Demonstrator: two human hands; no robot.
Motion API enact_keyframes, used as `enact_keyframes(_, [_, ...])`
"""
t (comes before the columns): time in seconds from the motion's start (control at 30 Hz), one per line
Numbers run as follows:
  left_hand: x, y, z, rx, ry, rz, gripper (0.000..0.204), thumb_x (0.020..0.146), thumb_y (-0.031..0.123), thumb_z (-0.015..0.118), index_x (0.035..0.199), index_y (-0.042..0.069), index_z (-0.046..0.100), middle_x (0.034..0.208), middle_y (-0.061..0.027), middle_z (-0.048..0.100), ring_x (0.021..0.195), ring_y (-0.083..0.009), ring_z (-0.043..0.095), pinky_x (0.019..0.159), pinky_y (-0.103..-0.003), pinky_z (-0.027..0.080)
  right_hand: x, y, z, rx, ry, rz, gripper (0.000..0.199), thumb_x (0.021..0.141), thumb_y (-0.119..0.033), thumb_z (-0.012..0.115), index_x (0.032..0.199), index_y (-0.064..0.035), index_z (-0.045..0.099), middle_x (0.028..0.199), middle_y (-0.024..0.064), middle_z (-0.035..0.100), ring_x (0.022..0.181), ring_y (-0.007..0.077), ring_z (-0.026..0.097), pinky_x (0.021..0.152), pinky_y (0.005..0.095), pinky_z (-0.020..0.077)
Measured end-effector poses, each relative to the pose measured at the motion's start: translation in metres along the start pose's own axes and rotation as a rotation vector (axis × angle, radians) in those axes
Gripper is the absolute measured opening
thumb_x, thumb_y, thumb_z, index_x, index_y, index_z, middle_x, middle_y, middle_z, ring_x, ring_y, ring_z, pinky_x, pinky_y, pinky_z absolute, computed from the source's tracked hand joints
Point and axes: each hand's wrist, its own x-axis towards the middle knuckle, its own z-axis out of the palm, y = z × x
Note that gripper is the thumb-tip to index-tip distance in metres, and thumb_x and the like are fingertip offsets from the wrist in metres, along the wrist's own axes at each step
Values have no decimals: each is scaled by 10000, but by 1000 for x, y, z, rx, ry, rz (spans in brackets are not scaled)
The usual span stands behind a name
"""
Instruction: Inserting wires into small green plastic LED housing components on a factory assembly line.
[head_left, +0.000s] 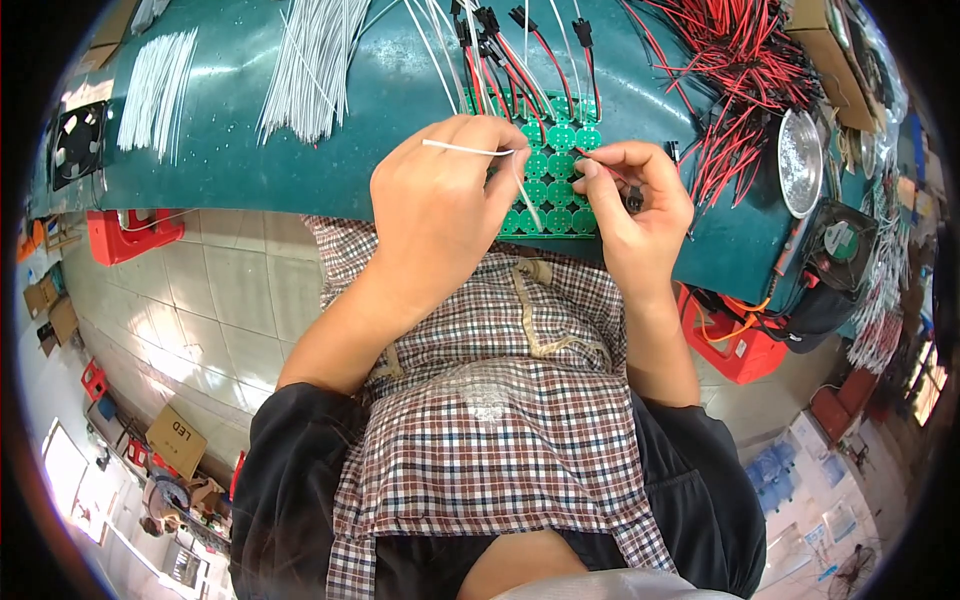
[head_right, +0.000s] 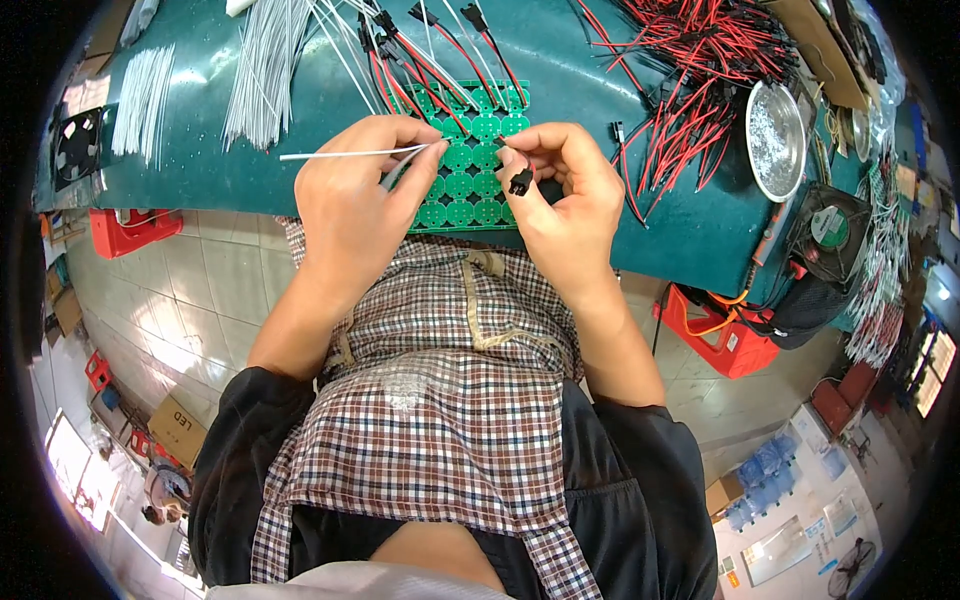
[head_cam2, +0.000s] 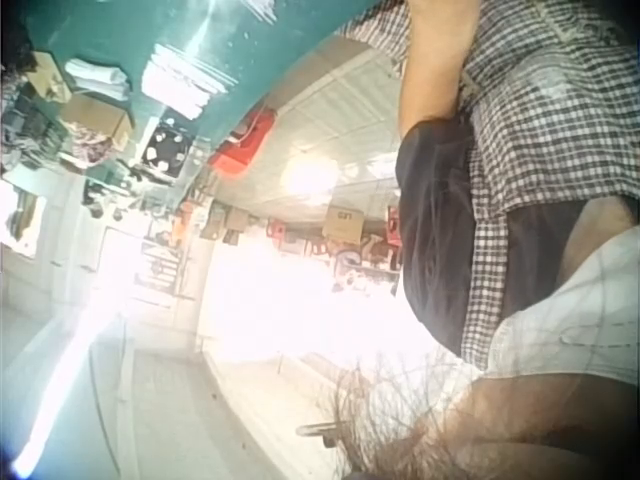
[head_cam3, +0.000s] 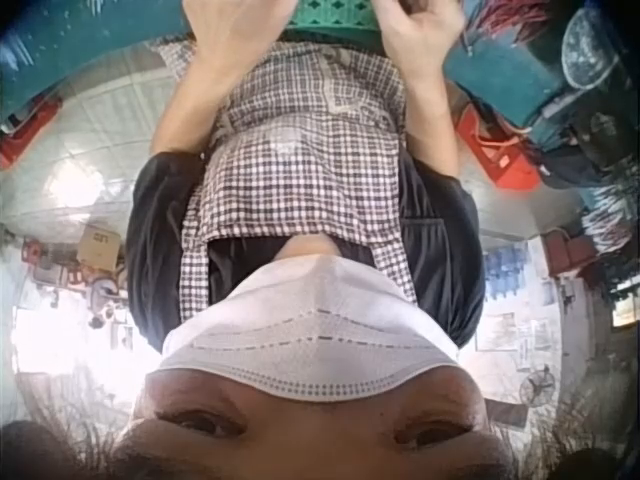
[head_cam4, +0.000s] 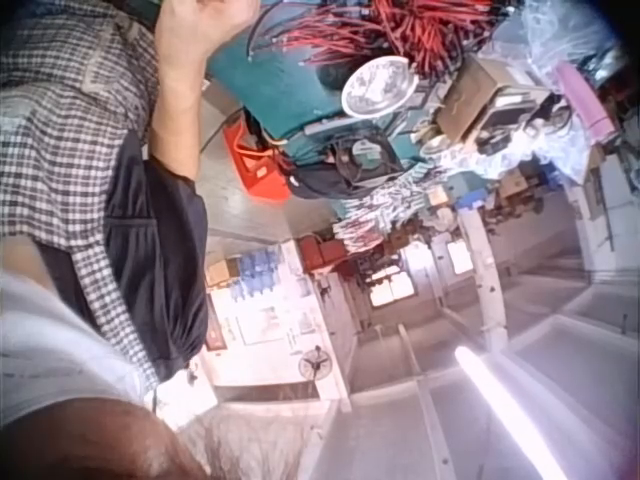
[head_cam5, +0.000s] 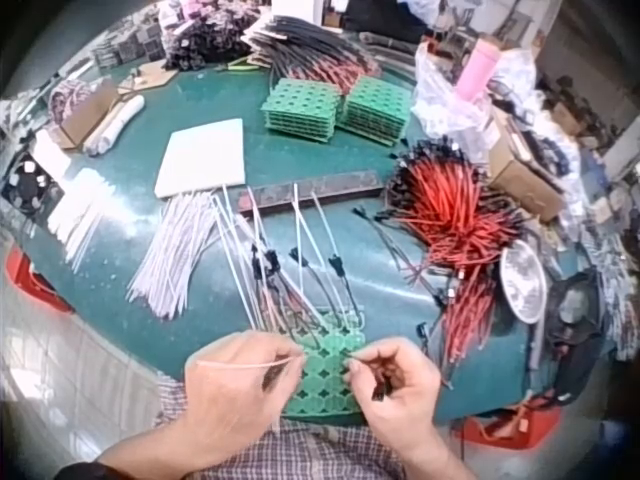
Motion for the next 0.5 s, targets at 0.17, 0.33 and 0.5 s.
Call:
enact_keyframes(0.17, [6,5,-7,63,-98,-24,105,804,116,787,848,43,724,802,-60,721,620,-183,672,554,-291,509,-2,3,1,-46,42,-10,125,906,56,653,1017,27,605,915,80,686,772,102,646,691,217,525])
enact_keyframes(0.33, [11,4,-4,111,-101,-10,174,758,176,785,744,69,649,723,-71,669,643,-259,654,564,-365,503,-4,8,2,-69,45,-44,131,908,64,644,1026,28,597,913,83,683,755,95,631,678,216,516])
enact_keyframes(0.5, [12,3,2,186,-110,9,210,756,188,785,755,75,608,698,-67,651,628,-248,649,549,-362,501,-4,8,3,-84,59,-40,131,908,66,644,1024,27,599,914,84,683,751,92,628,674,215,511])
